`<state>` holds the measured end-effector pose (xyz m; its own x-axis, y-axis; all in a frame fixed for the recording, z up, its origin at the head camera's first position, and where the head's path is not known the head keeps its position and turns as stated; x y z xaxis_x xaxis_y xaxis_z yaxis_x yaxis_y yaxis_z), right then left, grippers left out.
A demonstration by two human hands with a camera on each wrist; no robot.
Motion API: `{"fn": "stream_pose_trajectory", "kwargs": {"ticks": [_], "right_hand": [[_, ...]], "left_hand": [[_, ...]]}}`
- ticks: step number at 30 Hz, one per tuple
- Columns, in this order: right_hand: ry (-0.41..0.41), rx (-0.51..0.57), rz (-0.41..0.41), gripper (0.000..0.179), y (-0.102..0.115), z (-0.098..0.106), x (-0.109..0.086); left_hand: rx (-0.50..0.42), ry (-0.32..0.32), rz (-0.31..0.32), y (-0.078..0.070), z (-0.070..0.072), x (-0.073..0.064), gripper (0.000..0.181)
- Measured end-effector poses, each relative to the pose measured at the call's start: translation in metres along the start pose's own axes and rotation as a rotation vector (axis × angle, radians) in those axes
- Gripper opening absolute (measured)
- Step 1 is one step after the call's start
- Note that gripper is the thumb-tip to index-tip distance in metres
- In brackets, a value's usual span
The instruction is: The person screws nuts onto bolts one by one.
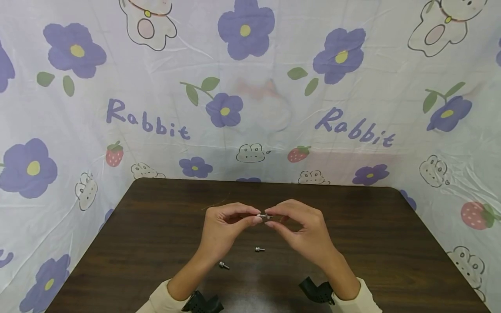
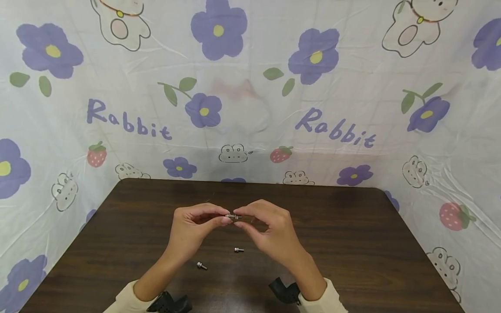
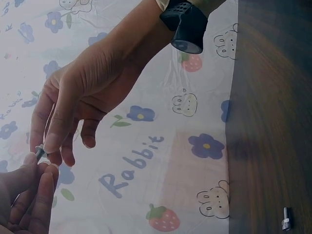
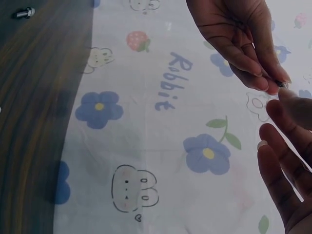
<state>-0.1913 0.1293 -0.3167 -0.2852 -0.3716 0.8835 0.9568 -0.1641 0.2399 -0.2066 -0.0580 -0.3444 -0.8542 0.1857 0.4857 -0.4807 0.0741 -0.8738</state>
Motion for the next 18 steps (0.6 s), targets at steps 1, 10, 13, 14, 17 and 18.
{"fn": "stream_pose_trajectory", "kwargs": {"ticks": [1,10,13,14,17,18], "right_hand": [[-0.001,-0.001,0.001,0.043,0.0001,0.0000,0.0002],[0.002,-0.003,-0.007,0.040,0.0008,0.0004,0.0009],[0.006,0.002,-0.017,0.035,-0.0001,-0.0001,0.0001],[0.007,0.003,-0.022,0.032,-0.0006,-0.0003,-0.0003],[0.007,0.005,-0.029,0.023,-0.0019,-0.0007,-0.0016],[0.006,0.005,-0.032,0.021,-0.0021,-0.0006,-0.0019]], "left_hand": [[-0.004,0.001,0.002,0.0002,-0.0002,0.0000,0.009],[-0.032,0.014,-0.005,0.0000,-0.0021,0.0004,0.010],[-0.029,0.015,-0.010,-0.0002,-0.0024,0.0005,0.010],[-0.027,0.014,-0.010,-0.0001,-0.0024,0.0005,0.010],[-0.022,0.012,-0.006,0.0007,-0.0022,0.0000,0.010],[-0.022,0.012,-0.006,0.0008,-0.0022,0.0000,0.010]]}}
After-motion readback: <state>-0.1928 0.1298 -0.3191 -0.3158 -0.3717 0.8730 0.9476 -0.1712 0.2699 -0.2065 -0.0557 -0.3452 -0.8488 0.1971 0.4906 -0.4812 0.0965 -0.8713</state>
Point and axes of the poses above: each hand's wrist, its own x-axis towards the middle knuckle, its own z-axis out of the back of the hand, y = z × x, the point moved 5 cm from there along x, towards the middle knuckle, and after that the axes turned 6 degrees about z, right-handed, at the moved point
